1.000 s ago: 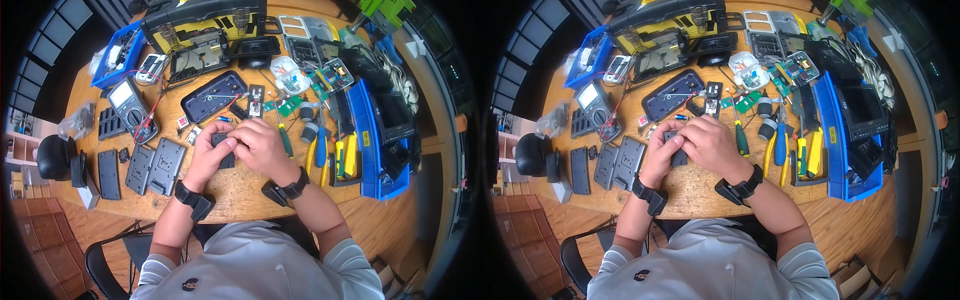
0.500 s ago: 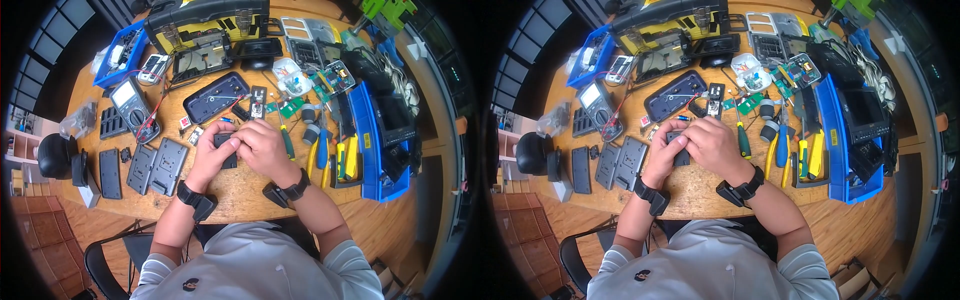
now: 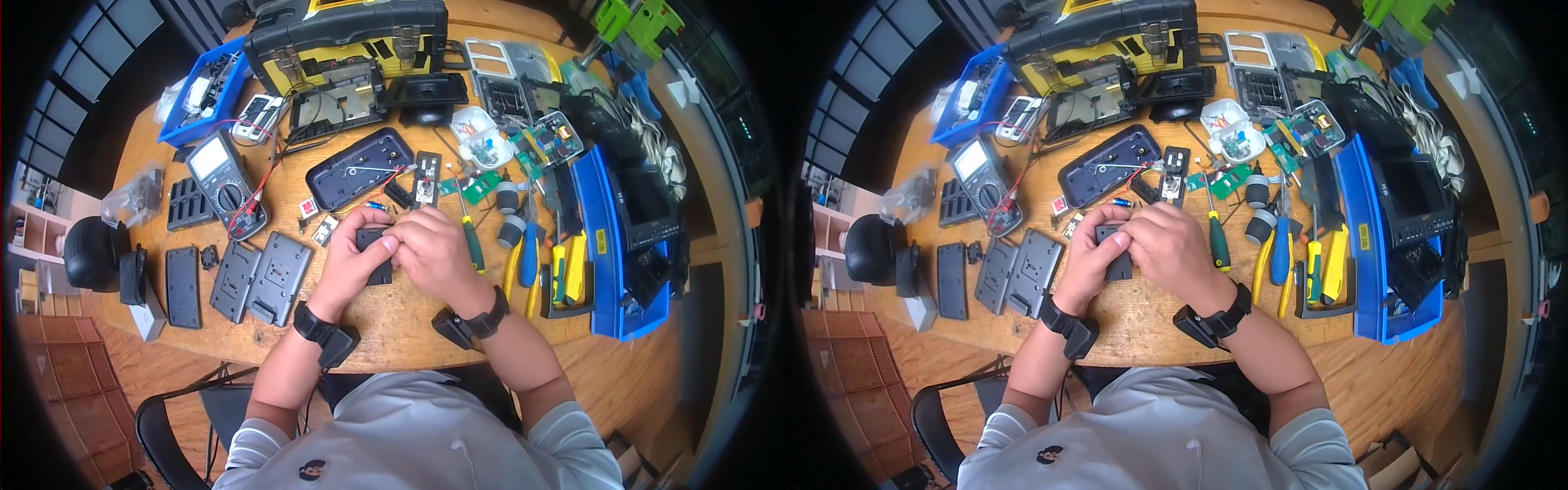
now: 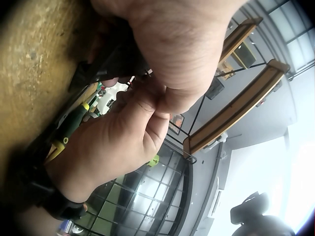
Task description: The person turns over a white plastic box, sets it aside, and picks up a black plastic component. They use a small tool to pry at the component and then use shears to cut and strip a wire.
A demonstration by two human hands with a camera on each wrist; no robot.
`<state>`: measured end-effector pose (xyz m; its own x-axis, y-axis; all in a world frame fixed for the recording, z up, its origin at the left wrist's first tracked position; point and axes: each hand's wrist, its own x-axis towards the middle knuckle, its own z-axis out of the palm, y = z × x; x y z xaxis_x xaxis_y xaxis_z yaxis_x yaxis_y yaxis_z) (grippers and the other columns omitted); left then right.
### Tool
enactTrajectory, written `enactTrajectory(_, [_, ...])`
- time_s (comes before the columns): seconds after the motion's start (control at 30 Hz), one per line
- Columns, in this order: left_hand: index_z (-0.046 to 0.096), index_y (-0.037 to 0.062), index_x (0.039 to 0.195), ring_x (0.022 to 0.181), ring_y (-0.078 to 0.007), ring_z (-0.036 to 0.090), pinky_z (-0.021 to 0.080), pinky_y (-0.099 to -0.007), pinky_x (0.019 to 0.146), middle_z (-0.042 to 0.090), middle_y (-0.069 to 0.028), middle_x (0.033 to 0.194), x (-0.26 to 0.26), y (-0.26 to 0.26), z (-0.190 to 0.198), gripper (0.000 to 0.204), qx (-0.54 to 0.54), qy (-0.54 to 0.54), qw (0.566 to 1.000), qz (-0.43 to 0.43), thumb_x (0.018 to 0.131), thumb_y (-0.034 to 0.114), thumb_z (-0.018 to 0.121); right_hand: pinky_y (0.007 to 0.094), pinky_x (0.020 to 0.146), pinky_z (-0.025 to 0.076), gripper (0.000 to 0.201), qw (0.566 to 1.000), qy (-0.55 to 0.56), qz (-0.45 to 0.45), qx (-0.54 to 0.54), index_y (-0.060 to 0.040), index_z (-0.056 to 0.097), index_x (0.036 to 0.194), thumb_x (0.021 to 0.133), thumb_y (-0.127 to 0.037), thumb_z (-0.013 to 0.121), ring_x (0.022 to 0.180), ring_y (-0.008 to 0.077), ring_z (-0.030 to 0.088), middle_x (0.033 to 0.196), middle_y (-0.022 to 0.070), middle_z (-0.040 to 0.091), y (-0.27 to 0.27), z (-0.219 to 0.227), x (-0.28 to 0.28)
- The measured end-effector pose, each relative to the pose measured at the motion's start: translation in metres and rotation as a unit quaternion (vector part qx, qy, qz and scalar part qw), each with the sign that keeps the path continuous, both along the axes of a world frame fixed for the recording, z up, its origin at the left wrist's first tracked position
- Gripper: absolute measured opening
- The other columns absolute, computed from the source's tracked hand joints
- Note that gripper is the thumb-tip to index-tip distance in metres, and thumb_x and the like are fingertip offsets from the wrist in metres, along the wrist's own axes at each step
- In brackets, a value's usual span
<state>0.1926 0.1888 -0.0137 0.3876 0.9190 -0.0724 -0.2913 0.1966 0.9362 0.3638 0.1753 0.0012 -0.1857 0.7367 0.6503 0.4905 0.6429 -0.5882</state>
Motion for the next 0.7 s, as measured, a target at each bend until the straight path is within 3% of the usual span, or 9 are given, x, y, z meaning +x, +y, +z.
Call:
enactTrajectory(0.3, [0.055, -0.0005, 0.121, 0.079, -0.0094, 0.065, 0.054, -0.0233, 0.071, 0.068, -0.0056, 0.093, 0.0010, 0.0022, -0.0048, 0.038, 0.010, 0.009, 1.000, 0.002, 0.092, 0.014, 0.074, 0.0394, 0.067, 0.053, 0.013, 1.000, -0.003, -0.021, -0.021, -0.0016, 0.068, 0.085, 0.073, 0.003, 0.070, 0.076, 0.0308, 0.066, 0.082, 0.0112, 0.068, -0.0024, 0.0030, 0.0006])
enactTrajectory(0.37, [0.058, 0.0018, 0.121, 0.090, -0.0077, 0.063, 0.052, -0.0236, 0.081, 0.067, -0.0030, 0.101, -0.0002, 0.0012, -0.0034, 0.036, 0.009, 0.028, 1.000, -0.011, 0.093, 0.019, 0.072, 0.0394, 0.067, 0.053, 0.013, 1.000, 0.000, -0.023, -0.019, -0.0016, 0.069, 0.085, 0.073, 0.003, 0.070, 0.076, 0.0309, 0.066, 0.082, 0.0111, 0.068, -0.0025, 0.0028, 0.0000])
enactTrajectory(0.6, [0.058, 0.0022, 0.121, 0.090, -0.0072, 0.061, 0.051, -0.0232, 0.081, 0.066, -0.0022, 0.101, 0.0014, 0.0008, -0.0014, 0.035, 0.011, 0.024, 1.000, -0.008, 0.093, 0.019, 0.072, 0.0398, 0.068, 0.052, 0.008, 0.999, -0.003, -0.035, -0.014, -0.0052, 0.068, 0.083, 0.076, -0.004, 0.072, 0.077, 0.0295, 0.064, 0.083, 0.0080, 0.067, -0.0024, 0.0009, -0.0013])
enactTrajectory(0.7, [0.055, 0.0004, 0.122, 0.080, -0.0102, 0.066, 0.057, -0.0253, 0.070, 0.067, -0.0061, 0.096, 0.0011, 0.0039, -0.0094, 0.038, 0.024, 0.012, 1.000, 0.000, 0.092, 0.015, 0.074, 0.0396, 0.068, 0.052, 0.009, 0.999, -0.007, -0.036, -0.023, -0.0052, 0.068, 0.083, 0.076, -0.004, 0.073, 0.077, 0.0292, 0.064, 0.082, 0.0078, 0.067, -0.0029, 0.0016, -0.0008])
